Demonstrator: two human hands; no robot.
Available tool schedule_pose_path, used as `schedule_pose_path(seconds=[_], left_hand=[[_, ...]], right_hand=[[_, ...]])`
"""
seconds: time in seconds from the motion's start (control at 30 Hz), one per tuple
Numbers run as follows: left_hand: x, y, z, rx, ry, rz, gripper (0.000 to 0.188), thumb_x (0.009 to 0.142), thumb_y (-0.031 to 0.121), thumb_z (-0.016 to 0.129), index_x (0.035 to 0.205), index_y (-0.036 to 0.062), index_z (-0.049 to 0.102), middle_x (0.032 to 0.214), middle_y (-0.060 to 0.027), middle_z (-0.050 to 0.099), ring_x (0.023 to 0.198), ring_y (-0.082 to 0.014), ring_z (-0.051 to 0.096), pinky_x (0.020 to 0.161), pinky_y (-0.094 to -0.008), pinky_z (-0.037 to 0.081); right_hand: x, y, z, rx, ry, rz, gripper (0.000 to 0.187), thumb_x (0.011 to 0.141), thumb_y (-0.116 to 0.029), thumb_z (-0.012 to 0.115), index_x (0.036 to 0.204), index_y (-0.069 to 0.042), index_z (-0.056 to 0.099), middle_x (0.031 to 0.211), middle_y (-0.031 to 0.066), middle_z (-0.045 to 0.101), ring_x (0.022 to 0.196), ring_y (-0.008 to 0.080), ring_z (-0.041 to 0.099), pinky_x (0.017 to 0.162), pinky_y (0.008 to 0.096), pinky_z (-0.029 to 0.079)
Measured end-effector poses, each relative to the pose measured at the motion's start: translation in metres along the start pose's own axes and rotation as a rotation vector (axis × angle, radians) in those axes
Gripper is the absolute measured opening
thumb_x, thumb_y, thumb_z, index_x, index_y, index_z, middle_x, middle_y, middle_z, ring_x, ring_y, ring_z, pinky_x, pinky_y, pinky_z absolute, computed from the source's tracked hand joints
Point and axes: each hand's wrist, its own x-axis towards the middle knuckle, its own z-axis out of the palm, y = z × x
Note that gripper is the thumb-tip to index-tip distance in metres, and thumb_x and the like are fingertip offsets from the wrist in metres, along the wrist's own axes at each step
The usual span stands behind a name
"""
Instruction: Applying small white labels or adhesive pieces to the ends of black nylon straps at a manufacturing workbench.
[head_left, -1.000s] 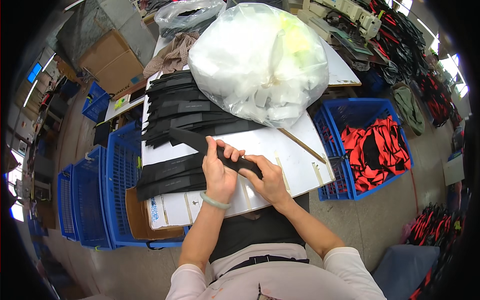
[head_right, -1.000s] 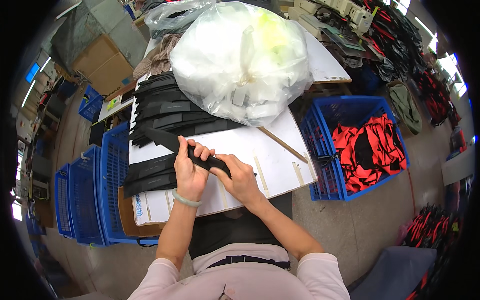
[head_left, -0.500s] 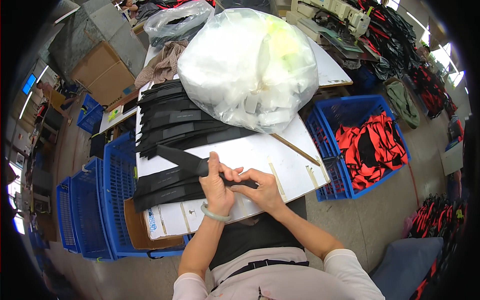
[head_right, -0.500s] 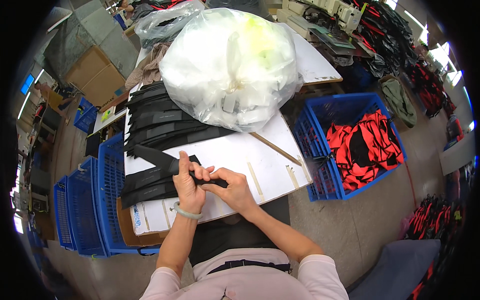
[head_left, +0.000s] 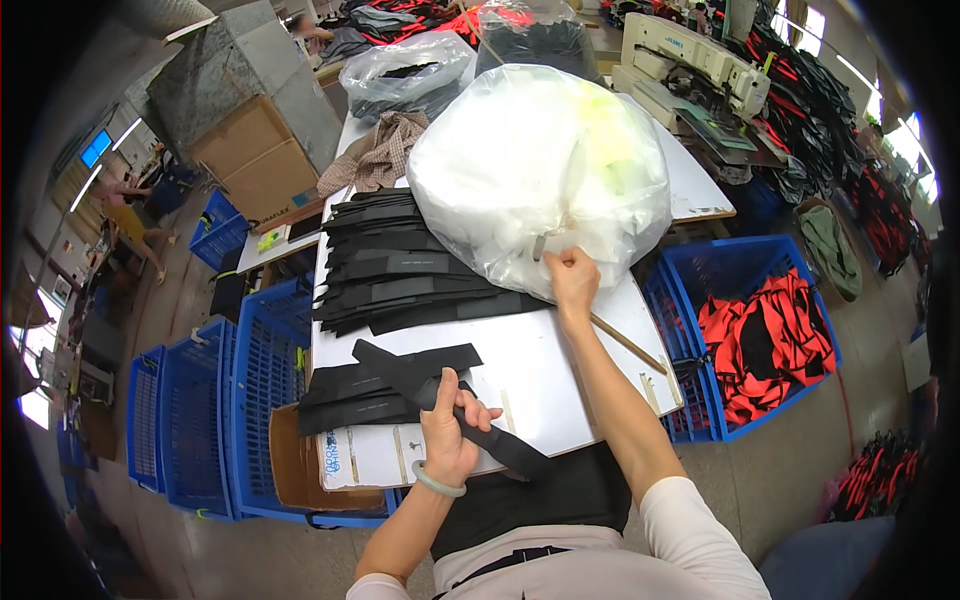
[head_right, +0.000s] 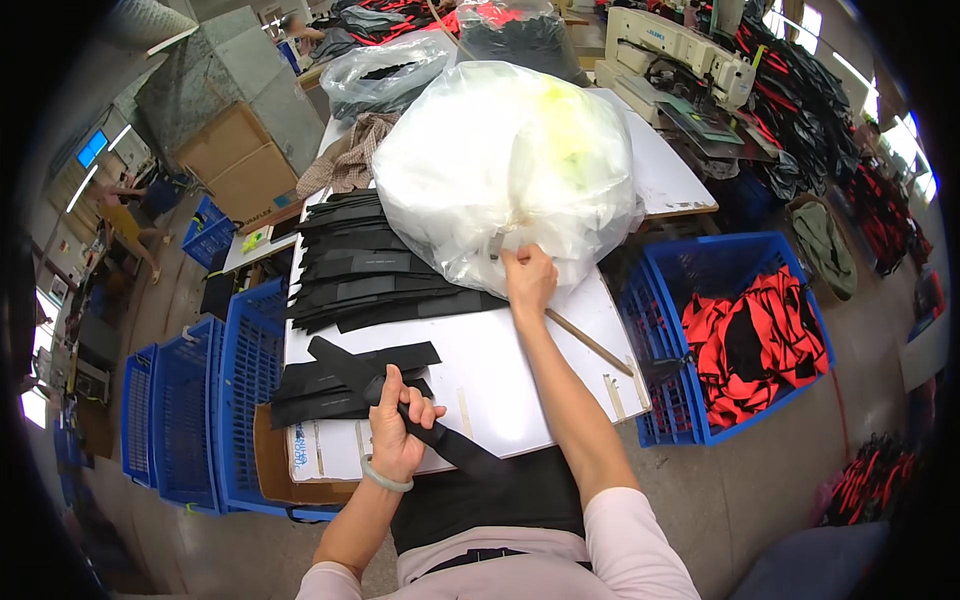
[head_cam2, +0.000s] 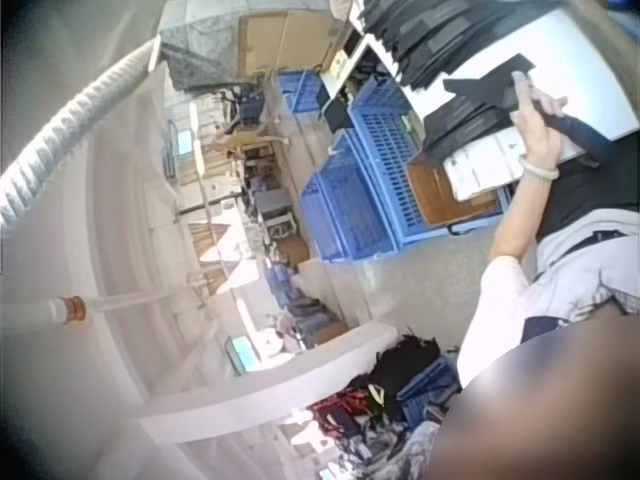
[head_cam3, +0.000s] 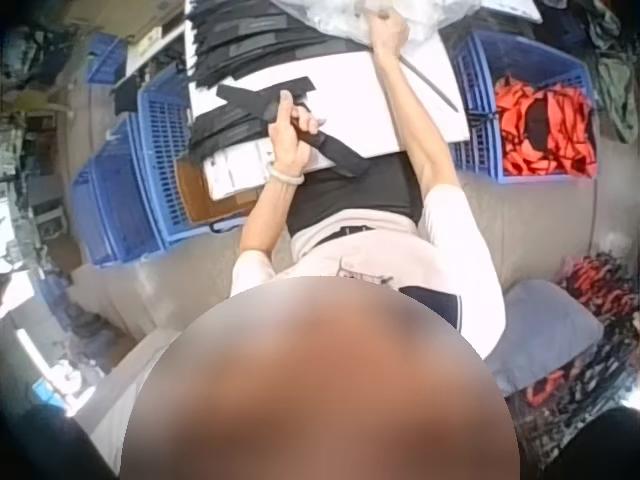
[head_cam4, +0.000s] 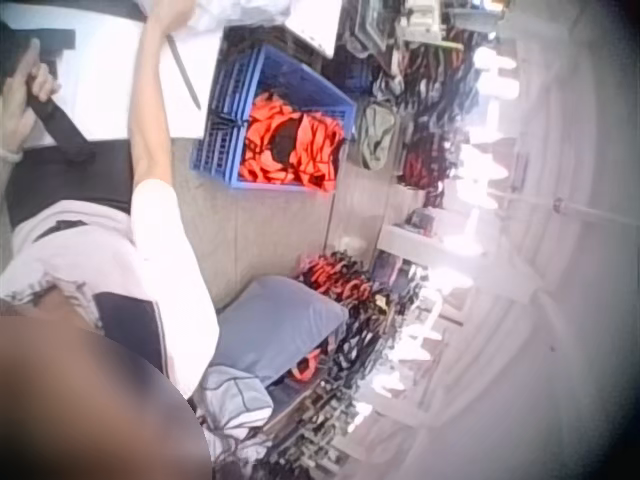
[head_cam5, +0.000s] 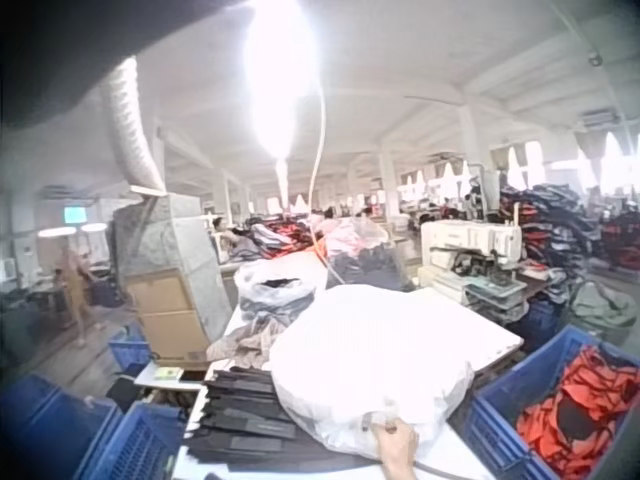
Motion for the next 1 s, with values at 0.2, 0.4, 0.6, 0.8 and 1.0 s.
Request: schedule_pose_path(seconds=[0.2, 0.4, 0.6, 0.8, 1.0], left_hand=[[0.008, 0.002, 0.002, 0.084, -0.144, -0.061, 0.023, 0.093, 0.026, 0.062, 0.09, 0.0032, 0.058, 0.061, -0.0029, 0.049, 0.043, -0.0138, 0.045, 0.058, -0.0336, 0.053], [0.005, -0.005, 0.014, 0.019, -0.417, -0.021, 0.041, 0.084, 0.003, 0.065, 0.122, -0.01, 0.052, 0.072, -0.0071, 0.055, 0.048, -0.0146, 0.053, 0.056, -0.0325, 0.056], [-0.007, -0.001, 0.015, 0.21, -0.306, 0.126, 0.023, 0.083, 0.003, 0.065, 0.102, -0.01, 0.063, 0.074, -0.0084, 0.061, 0.048, -0.0108, 0.051, 0.053, -0.0262, 0.052], [-0.007, -0.012, 0.011, 0.192, -0.196, 0.225, 0.019, 0.085, 0.004, 0.064, 0.098, -0.0094, 0.063, 0.074, -0.0085, 0.061, 0.049, -0.0118, 0.051, 0.05, -0.0237, 0.047], [-0.016, -0.012, 0.015, 0.149, -0.273, 0.138, 0.015, 0.085, 0.004, 0.065, 0.094, -0.0077, 0.063, 0.073, -0.0097, 0.062, 0.049, -0.0113, 0.053, 0.05, -0.0241, 0.048]], right_hand=[[-0.068, -0.046, -0.099, 0.445, -0.625, 0.145, 0.017, 0.086, -0.019, 0.068, 0.084, -0.003, 0.069, 0.066, -0.0039, 0.058, 0.06, 0.0015, 0.047, 0.053, 0.0181, 0.036], [-0.103, -0.043, -0.12, 0.745, -1.064, 0.366, 0.02, 0.092, -0.021, 0.063, 0.087, -0.002, 0.069, 0.071, 0.0001, 0.064, 0.06, 0.0037, 0.052, 0.052, 0.0181, 0.035], [-0.11, -0.063, -0.128, 0.709, -1.175, 0.334, 0.017, 0.087, -0.017, 0.068, 0.093, -0.001, 0.066, 0.079, -0.0003, 0.063, 0.071, 0.0058, 0.056, 0.064, 0.0206, 0.043], [-0.129, -0.068, -0.126, 0.239, -0.842, -0.247, 0.029, 0.077, -0.017, 0.079, 0.092, 0.0, 0.063, 0.077, 0.0046, 0.065, 0.069, 0.0083, 0.059, 0.06, 0.0243, 0.047], [-0.141, -0.056, -0.122, 0.429, -0.785, -0.133, 0.019, 0.079, -0.011, 0.077, 0.084, 0.002, 0.063, 0.075, 0.0041, 0.064, 0.067, 0.0083, 0.059, 0.06, 0.0225, 0.047]])
